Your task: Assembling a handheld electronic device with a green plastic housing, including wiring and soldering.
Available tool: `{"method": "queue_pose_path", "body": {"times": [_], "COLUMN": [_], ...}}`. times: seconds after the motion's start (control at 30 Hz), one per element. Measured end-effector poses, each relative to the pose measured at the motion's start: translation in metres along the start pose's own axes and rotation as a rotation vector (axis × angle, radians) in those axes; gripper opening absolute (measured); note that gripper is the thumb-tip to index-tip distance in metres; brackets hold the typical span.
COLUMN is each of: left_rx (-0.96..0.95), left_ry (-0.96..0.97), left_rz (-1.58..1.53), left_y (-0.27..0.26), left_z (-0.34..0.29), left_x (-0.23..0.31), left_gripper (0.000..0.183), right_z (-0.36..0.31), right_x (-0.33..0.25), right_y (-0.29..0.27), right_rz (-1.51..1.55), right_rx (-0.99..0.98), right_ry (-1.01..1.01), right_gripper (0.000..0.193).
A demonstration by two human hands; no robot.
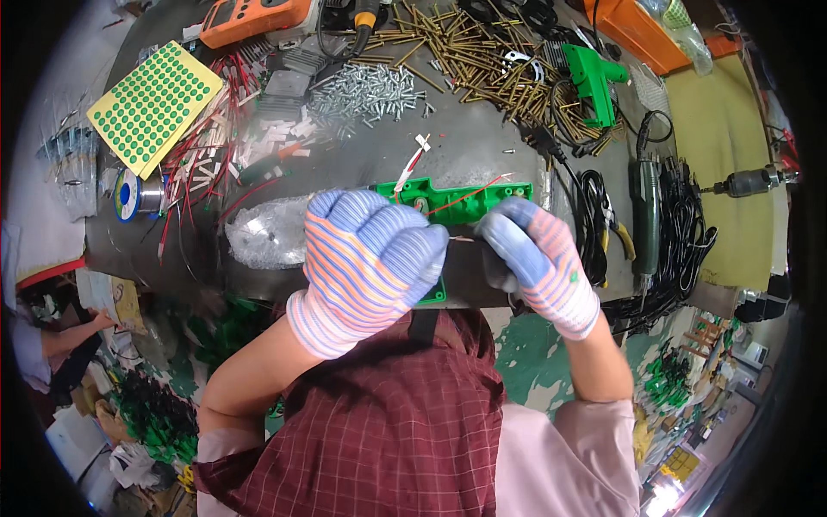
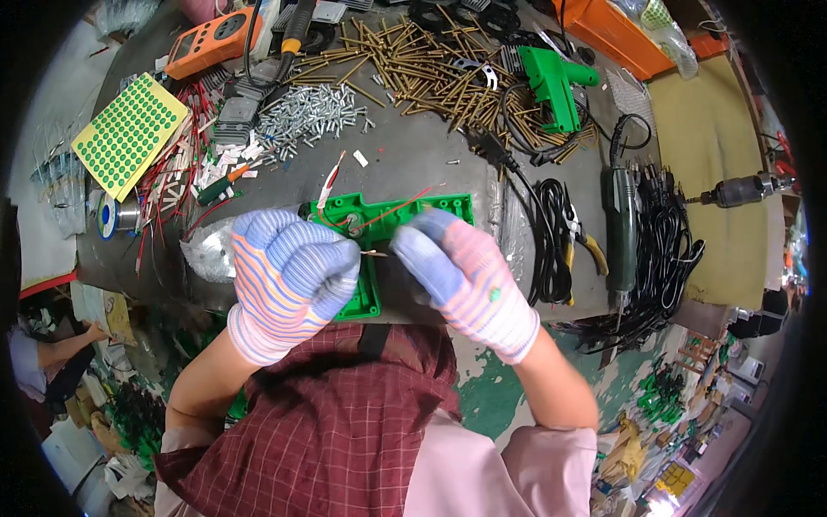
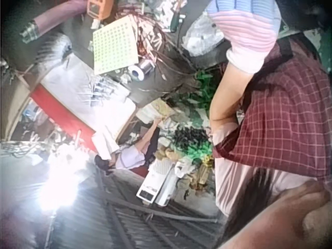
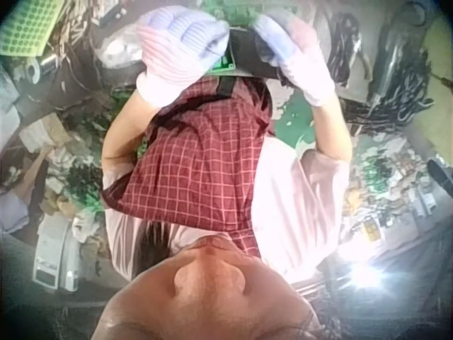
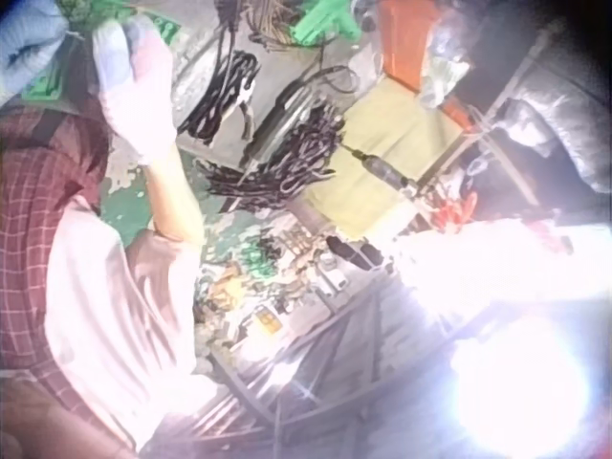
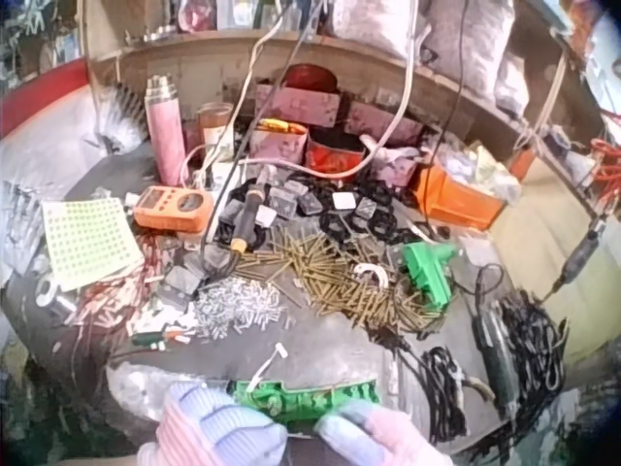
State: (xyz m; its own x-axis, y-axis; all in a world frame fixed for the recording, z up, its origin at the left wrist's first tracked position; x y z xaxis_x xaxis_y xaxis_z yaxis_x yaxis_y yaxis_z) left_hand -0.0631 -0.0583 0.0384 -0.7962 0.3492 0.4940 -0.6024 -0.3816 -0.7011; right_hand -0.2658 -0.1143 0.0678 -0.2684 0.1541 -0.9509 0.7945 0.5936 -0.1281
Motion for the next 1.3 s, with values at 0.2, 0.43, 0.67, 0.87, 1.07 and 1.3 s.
{"method": "queue_pose_path", "body": {"times": [0.2,0.43,0.67,0.87,1.07,1.3], "left_rx": [-0.206,-0.19,-0.209,-0.192,-0.226,-0.217], "left_ry": [-0.221,-0.223,-0.176,-0.189,-0.272,-0.211], "left_rz": [-0.286,-0.172,-0.066,-0.044,-0.169,-0.208], "left_y": [-0.003,-0.002,0.003,0.004,0.003,-0.001], "left_z": [0.007,0.019,0.03,0.028,0.025,0.017], "left_x": [-0.006,-0.008,-0.003,0.0,0.0,-0.004], "left_gripper": [0.021,0.019,0.02,0.02,0.019,0.018], "right_z": [-0.037,-0.043,-0.056,-0.047,-0.036,-0.026], "right_x": [0.038,0.029,0.029,0.042,0.037,0.029], "right_y": [0.008,0.006,0.007,0.003,0.017,0.028], "right_rz": [0.186,0.303,0.357,0.511,0.147,-0.819], "right_rx": [0.408,0.556,0.254,0.477,0.092,0.288], "right_ry": [-0.33,-0.244,-0.501,-0.514,-0.625,-0.778], "right_gripper": [0.024,0.038,0.039,0.015,0.023,0.014]}}
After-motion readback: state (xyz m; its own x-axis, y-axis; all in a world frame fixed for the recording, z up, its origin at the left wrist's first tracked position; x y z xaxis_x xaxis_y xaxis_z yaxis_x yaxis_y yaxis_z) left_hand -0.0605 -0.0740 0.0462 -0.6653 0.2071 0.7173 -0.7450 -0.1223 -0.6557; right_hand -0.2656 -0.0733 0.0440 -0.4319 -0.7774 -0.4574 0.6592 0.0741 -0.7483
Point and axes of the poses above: each hand's wrist, its own z-axis towards the middle knuckle, its own y-axis out of the palm, x = y × z, the point moved 1 cm from there along z, towards the middle knuckle, and after that the axes turned 12 degrees about -y, right-handed, at the moved point
